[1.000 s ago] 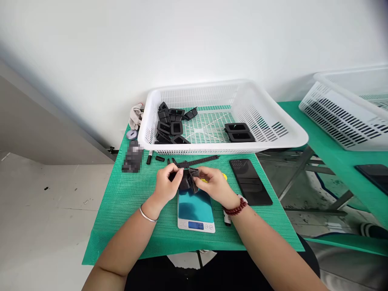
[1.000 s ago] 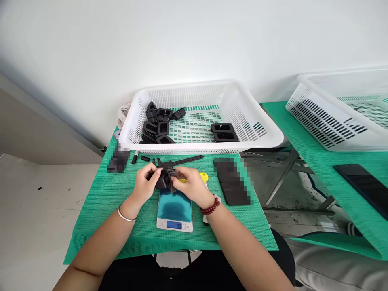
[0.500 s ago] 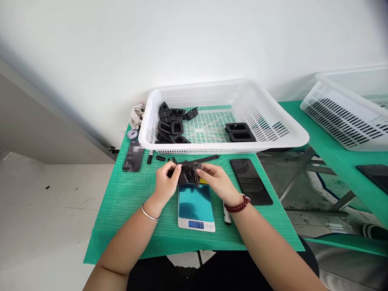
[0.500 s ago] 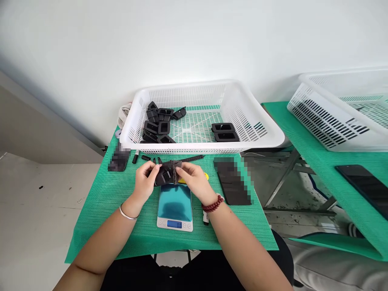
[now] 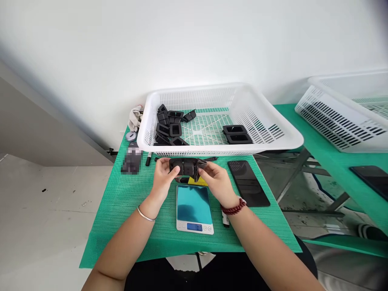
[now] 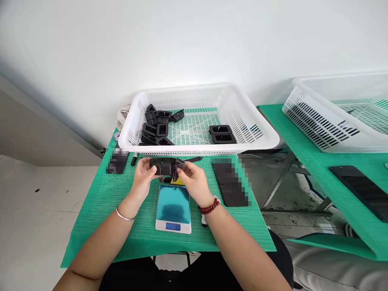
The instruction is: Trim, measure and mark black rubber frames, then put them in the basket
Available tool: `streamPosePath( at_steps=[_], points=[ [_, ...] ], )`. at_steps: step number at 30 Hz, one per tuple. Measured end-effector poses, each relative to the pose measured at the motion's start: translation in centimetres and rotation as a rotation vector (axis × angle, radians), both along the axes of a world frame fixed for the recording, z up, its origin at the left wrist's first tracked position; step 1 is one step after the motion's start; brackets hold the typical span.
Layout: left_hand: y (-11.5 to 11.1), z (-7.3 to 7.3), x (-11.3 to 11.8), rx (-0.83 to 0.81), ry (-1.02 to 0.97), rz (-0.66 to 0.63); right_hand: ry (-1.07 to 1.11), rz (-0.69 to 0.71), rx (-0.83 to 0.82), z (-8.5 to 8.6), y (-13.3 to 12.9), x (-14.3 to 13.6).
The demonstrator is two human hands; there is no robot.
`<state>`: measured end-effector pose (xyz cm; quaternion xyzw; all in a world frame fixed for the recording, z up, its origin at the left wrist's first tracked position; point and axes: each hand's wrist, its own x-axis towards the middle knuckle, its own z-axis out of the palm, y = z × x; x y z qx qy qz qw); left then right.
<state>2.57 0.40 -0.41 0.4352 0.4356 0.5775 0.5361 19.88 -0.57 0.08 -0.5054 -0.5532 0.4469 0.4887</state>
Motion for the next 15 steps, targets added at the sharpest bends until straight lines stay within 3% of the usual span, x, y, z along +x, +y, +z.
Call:
streamPosePath(
  at_steps=[2,9,15],
  points=[
    [0.0,-0.1,0.1,-0.066,-0.048,-0.069,0.026,0.009,-0.003,0.0,0.0,0.0],
    [-0.2,0.8,-0.5,-0.008,0.07,-0.144,0.183,0.118,-0.086,0.6,0.1,0.4],
    [0.0,0.5,-1.0,0.069,0.201,-0.261,0.147,0.315,-0.153,0.9,-0.1,0.3]
  ],
)
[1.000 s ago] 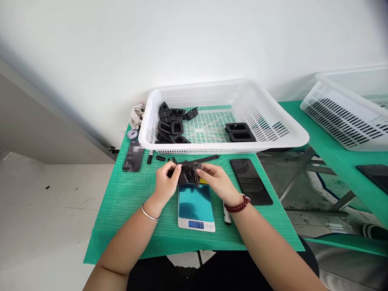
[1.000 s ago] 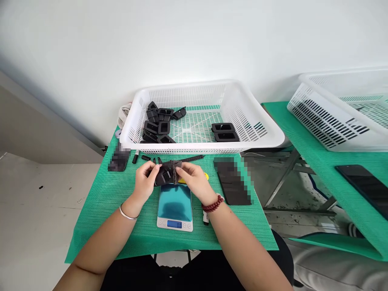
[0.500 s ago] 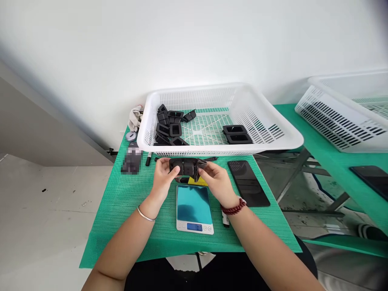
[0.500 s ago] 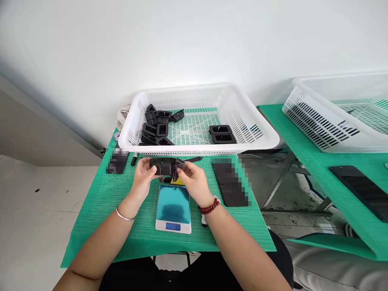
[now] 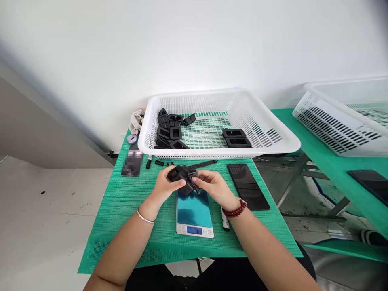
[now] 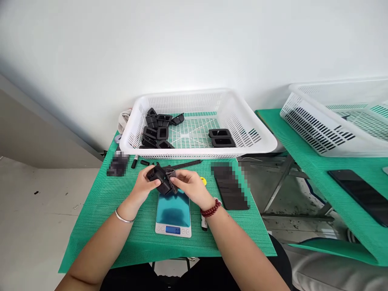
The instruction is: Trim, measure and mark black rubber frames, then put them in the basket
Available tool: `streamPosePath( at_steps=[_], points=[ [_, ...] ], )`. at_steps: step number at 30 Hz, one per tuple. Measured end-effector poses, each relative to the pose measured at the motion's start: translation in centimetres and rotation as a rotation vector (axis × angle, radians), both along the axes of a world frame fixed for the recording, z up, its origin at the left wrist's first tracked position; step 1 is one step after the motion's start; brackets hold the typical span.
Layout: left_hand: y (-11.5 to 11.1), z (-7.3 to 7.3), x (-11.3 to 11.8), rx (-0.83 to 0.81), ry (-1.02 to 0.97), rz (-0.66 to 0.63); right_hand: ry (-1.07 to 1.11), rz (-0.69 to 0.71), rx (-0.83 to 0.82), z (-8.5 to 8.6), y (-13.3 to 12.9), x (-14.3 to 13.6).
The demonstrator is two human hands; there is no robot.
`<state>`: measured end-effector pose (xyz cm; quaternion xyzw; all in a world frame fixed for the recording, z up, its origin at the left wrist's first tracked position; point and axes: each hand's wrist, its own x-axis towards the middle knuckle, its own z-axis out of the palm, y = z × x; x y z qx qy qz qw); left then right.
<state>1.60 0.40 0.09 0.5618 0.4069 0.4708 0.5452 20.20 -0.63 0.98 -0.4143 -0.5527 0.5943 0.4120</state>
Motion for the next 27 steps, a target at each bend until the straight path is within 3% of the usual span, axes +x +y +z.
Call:
streamPosePath(
  at_steps=[2,6,10,15,21,27],
  points=[
    [-0.1,-0.1,0.1,0.019,0.031,0.045,-0.028,0.015,0.002,0.1,-0.1,-0.2],
    [-0.3,-0.3,0.8,0.041,-0.004,0.259,-0.105,-0.057,0.02,0.0,-0.2,-0.5],
    [-0.3,-0.9,1.4,-0.089,-0.131,0.366,-0.187,-0.145,0.089,-0.5,-0.2,-0.8],
    [-0.5,-1.4,1.9,-0.117,-0.068,0.285,-0.27,-0.205,0.14,-0.9,-0.4,-1.2],
    [-0.9,-0.4,2.1,-0.02,0.093,0.173,-0.353,-0.311,0.203,-0.5,-0.6,-1.3],
    [-1.4,0.0,2.9,-0.033,0.071,0.013,-0.38,-0.425,0.264,-0.3,-0.3,-1.0]
  ],
)
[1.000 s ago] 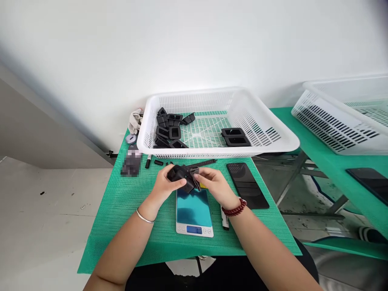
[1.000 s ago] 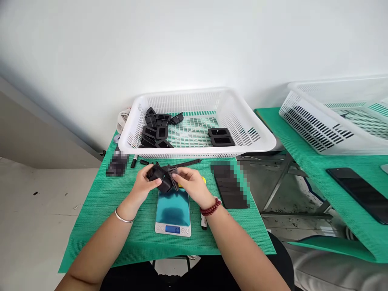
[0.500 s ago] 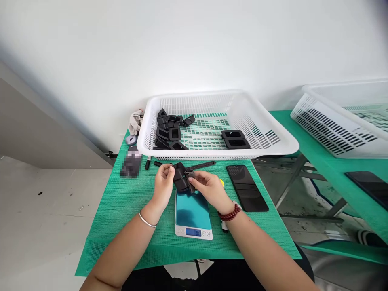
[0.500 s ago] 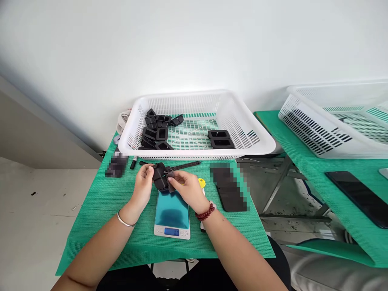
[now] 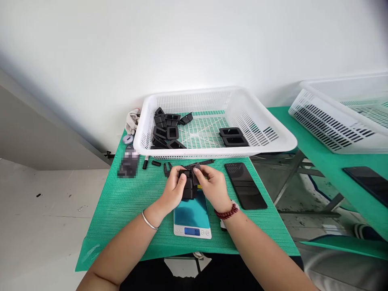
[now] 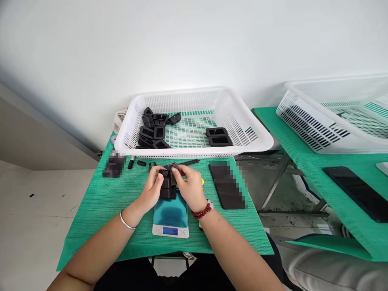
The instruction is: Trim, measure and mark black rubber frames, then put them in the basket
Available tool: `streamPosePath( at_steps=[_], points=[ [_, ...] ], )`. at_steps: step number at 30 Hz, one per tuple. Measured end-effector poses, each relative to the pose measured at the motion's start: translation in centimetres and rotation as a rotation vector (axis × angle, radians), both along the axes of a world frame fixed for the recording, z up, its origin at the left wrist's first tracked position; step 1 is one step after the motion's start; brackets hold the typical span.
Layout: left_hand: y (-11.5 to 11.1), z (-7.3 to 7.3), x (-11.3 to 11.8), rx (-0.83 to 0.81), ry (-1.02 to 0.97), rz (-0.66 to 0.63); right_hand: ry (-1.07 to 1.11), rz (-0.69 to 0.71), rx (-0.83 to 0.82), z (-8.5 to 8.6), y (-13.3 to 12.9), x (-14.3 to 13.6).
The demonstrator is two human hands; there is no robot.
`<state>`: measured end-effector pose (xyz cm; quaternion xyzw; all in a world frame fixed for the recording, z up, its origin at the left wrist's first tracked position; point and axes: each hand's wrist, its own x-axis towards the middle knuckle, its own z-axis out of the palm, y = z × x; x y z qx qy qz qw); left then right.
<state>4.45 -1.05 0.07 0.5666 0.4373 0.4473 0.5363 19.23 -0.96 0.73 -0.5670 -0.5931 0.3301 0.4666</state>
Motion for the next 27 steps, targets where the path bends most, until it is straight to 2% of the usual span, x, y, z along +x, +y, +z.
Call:
streamPosePath(
  at_steps=[2,7,9,16,21,27],
  points=[
    [0.0,0.1,0.0,0.002,-0.043,0.011,0.03,-0.02,0.018,0.1,0.1,0.2],
    [1.0,0.1,-0.7,-0.007,-0.122,0.274,0.163,0.004,-0.059,0.4,0.3,0.7],
    [1.3,-0.2,-0.9,-0.008,-0.128,0.313,0.181,0.044,-0.089,0.4,0.3,0.6],
    [1.1,-0.4,-0.6,-0.002,-0.121,0.296,0.09,0.156,-0.089,-0.2,0.4,0.1],
    [0.9,-0.2,-0.6,0.024,-0.082,0.273,0.074,0.352,-0.101,-0.1,0.1,-0.3],
    [0.5,-0.1,-0.7,0.131,0.0,0.197,-0.199,0.203,0.104,-0.3,-0.2,-0.8]
  ],
)
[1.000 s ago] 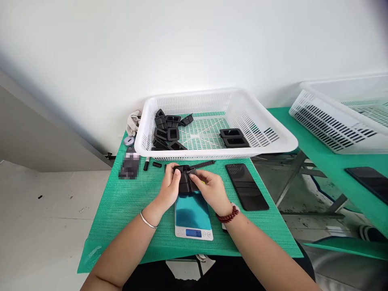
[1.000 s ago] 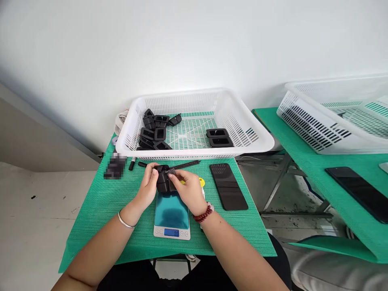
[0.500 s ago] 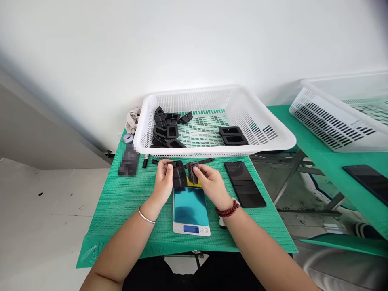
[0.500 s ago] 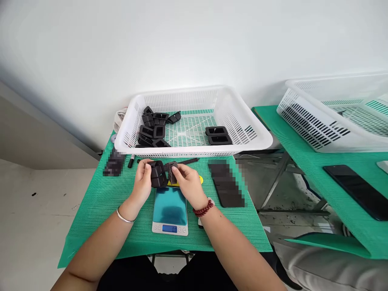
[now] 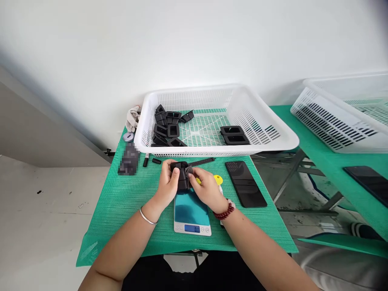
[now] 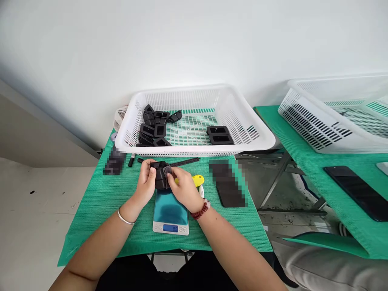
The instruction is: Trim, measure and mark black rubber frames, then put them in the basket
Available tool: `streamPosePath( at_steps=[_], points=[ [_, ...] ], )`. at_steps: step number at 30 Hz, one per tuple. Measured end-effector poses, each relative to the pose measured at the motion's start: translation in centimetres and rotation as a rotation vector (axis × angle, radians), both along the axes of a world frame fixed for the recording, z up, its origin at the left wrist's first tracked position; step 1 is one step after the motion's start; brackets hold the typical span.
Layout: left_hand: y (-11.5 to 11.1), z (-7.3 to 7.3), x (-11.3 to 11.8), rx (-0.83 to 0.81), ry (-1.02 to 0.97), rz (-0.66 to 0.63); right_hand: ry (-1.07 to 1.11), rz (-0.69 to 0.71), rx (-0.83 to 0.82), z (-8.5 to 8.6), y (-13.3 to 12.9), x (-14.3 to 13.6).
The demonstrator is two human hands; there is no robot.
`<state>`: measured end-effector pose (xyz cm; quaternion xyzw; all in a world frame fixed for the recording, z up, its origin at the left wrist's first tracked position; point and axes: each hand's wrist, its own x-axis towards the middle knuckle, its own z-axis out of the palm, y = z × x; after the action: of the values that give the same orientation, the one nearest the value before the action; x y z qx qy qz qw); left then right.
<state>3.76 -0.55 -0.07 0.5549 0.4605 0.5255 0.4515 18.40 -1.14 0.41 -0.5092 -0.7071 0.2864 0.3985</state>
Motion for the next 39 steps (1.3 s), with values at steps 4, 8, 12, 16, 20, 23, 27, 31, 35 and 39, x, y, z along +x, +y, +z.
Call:
streamPosePath(
  at_steps=[4,8,12,16,20,23,27,31,35,39],
  points=[
    [-0.2,0.3,0.2,0.035,0.021,0.002,-0.026,-0.032,0.097,-0.3,-0.1,-0.4],
    [-0.3,0.3,0.3,0.054,0.009,0.008,-0.051,-0.016,0.115,-0.3,0.1,-0.4],
    [-0.3,0.1,0.1,0.019,-0.056,0.008,-0.097,0.044,0.137,-0.1,0.0,-0.3],
    [-0.1,0.2,0.0,-0.005,-0.075,0.006,-0.132,0.032,0.146,0.0,-0.4,-0.2],
    [0.1,0.4,-0.3,-0.028,-0.076,0.082,-0.079,-0.121,0.078,0.0,-0.1,0.6],
    [0.2,0.5,-0.5,-0.038,-0.077,0.127,0.056,-0.121,-0.101,0.1,0.2,1.1],
    [0.2,0.5,-0.5,-0.002,-0.056,0.136,0.166,-0.004,-0.199,0.4,0.1,1.0],
    [0.1,0.5,-0.2,-0.007,-0.054,0.101,0.155,0.037,-0.185,0.4,0.0,0.7],
    [0.1,0.3,0.0,-0.016,-0.074,0.066,0.142,0.005,-0.136,0.3,0.1,0.7],
    [0.1,0.1,0.0,-0.016,-0.083,0.053,0.108,0.016,-0.094,0.6,0.0,0.8]
  ],
)
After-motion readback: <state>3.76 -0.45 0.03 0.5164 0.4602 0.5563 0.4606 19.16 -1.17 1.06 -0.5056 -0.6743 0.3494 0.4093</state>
